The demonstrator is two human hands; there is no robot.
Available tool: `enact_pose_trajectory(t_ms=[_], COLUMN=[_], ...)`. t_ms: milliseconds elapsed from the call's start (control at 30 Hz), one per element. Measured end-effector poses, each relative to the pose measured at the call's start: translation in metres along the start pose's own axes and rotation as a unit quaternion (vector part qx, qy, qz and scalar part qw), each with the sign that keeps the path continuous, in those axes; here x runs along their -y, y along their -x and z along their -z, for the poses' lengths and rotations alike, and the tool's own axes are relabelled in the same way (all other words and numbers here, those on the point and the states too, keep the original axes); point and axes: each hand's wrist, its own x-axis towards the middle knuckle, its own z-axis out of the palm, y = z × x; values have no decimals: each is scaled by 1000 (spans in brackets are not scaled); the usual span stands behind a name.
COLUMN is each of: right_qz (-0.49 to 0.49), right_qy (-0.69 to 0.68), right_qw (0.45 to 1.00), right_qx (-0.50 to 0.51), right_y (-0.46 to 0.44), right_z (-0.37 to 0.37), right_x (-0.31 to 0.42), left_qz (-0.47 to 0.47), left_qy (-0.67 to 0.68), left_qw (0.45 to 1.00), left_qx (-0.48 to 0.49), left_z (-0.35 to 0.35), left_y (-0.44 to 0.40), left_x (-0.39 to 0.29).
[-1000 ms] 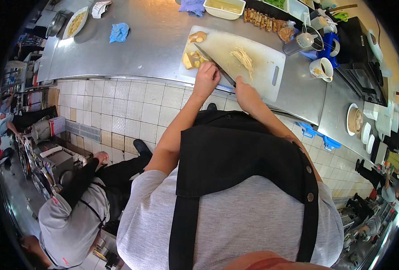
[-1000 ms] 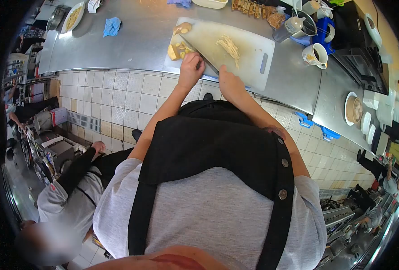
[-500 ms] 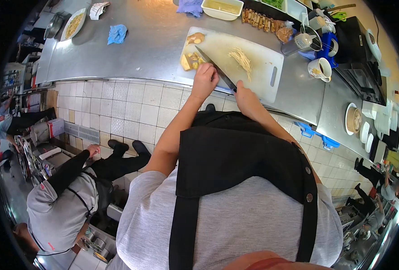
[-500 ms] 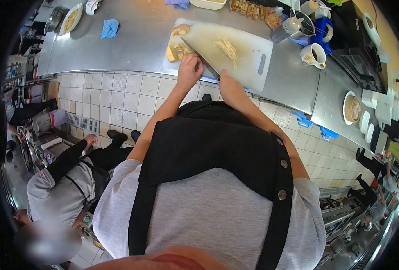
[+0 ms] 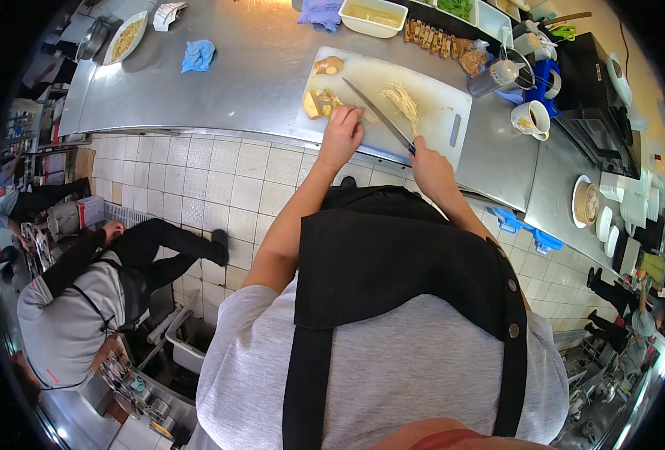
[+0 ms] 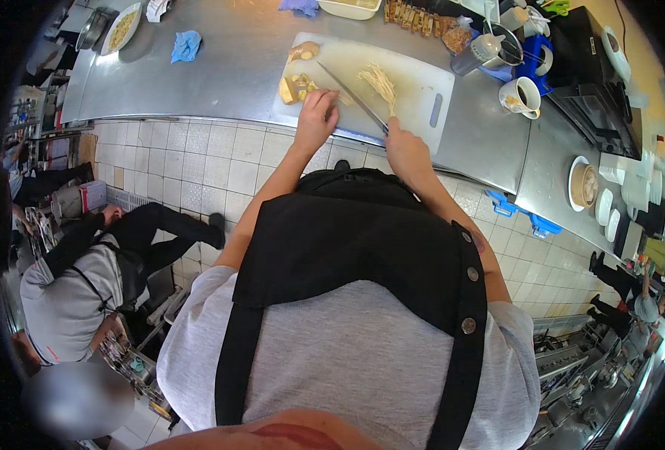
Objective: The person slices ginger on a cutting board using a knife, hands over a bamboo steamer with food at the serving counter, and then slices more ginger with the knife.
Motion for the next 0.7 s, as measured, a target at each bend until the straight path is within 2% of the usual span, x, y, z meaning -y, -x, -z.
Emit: enact_pose_trajectory(t_ms=[300,700], right_qz=[-28,-37], right_qy=[-70,-42], right_qw=[996,998], right_qx=[51,38], right_y=[16,20], right_z=[-21,-15], right_x=[-9,-7], left_qz=[9,13], left_qy=[-11,-12], left_qw=[1000,1000], left_qx=[6,6], left_z=[-4,-5], left_y=[3,3], left_x=[7,5])
